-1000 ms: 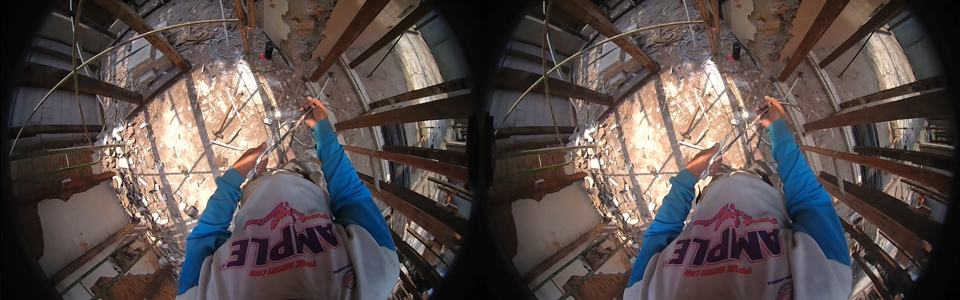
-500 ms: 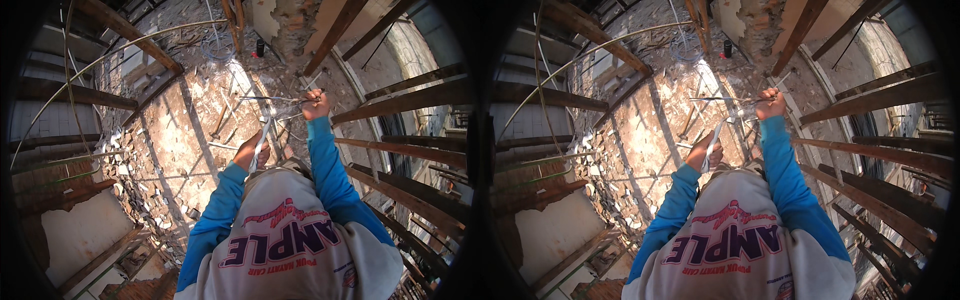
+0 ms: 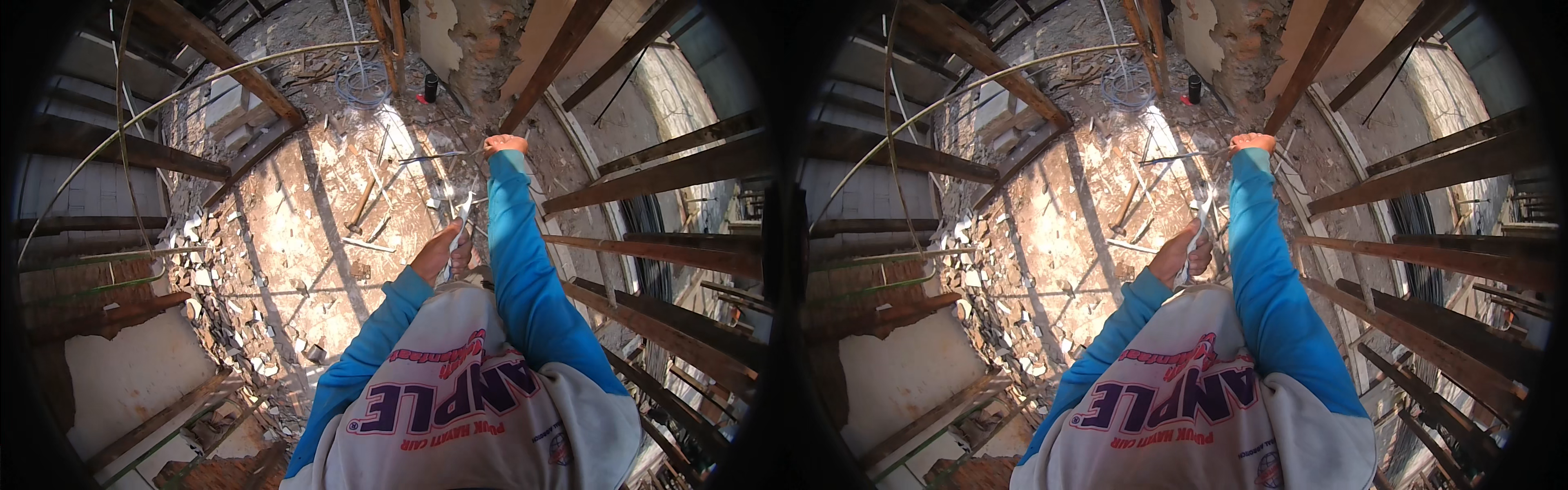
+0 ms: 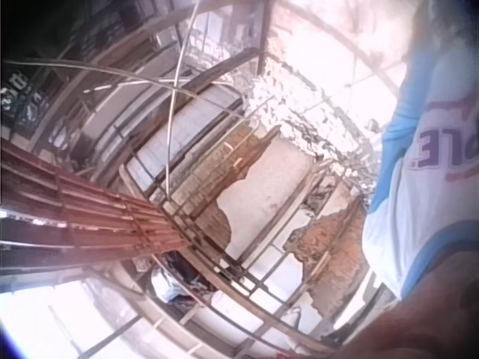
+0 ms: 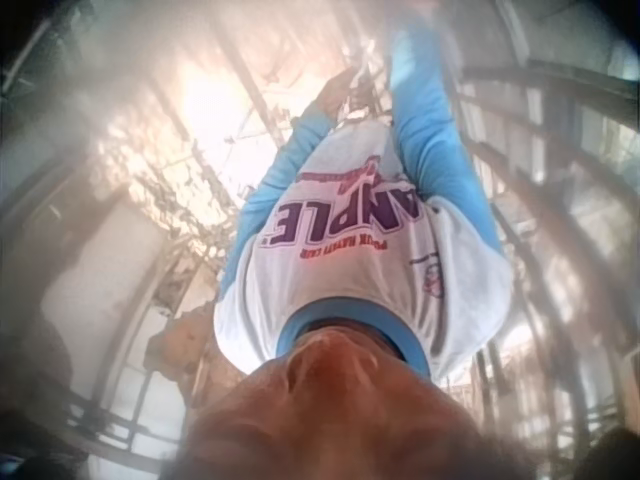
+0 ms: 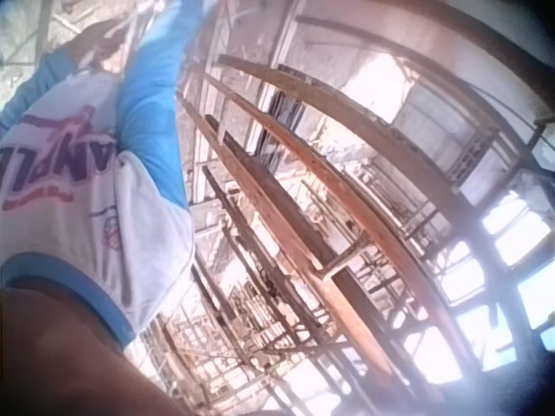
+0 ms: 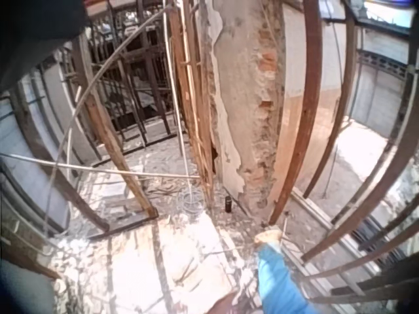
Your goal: The person coils a length of white electrical wire into a circular loop, holding one end and wrapping the rest around their hand before securing the coil.
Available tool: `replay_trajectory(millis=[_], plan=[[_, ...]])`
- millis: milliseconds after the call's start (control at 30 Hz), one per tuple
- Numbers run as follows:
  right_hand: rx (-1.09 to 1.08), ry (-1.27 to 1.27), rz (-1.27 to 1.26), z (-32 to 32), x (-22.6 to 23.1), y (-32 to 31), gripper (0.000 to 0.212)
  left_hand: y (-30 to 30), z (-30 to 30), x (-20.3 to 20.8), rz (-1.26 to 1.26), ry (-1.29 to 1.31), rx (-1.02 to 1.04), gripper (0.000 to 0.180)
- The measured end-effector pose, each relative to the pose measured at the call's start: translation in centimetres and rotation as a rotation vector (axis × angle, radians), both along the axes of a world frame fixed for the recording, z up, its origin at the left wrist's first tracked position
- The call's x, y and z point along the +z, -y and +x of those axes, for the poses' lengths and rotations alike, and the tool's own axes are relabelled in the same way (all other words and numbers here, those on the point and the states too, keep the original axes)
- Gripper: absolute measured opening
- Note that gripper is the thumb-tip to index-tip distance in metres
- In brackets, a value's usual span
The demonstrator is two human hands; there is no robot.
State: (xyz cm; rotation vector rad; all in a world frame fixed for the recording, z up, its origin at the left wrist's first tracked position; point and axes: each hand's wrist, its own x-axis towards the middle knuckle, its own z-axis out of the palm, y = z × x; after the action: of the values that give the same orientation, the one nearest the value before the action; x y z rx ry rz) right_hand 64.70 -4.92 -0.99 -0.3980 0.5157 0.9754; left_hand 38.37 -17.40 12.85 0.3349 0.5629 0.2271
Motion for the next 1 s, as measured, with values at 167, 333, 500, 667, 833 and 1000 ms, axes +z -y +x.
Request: replay_trajectory(millis=[167,333,500,667,833,1000], plan=[[-0.217,-0.039,-0.248,4.5,2.3,-3.2,0.022,1.6,-2.2,0.9,0.388,-0.147,-0.159,0.038],[-0.201,0.345,0.068,17.7,15.5,-1.0,0.030,1.8,-6.9,-2.6,0.296,-0.492,0.219,0.042],[0.186,0.305,-0.011,7.1,16.1,-2.2,0.022,-3.4,-15.8,-15.5,0.922,-1.218,0.269,0.043],[0.824,0.822,-0.394,4.2,12.7,4.7,0.025,-4.7,-20.8,-20.2,0.771,-1.297,0.209,0.060],[0.914,1.120,-0.575,-0.7,17.8,14.1,0.032,-5.6,-7.3,-15.1,0.348,-0.809,0.099,0.068],[1.201,1.661,-0.404,-7.2,18.9,23.7,0.037,-6.8,6.1,-8.8,0.092,-0.060,0.012,0.091]])
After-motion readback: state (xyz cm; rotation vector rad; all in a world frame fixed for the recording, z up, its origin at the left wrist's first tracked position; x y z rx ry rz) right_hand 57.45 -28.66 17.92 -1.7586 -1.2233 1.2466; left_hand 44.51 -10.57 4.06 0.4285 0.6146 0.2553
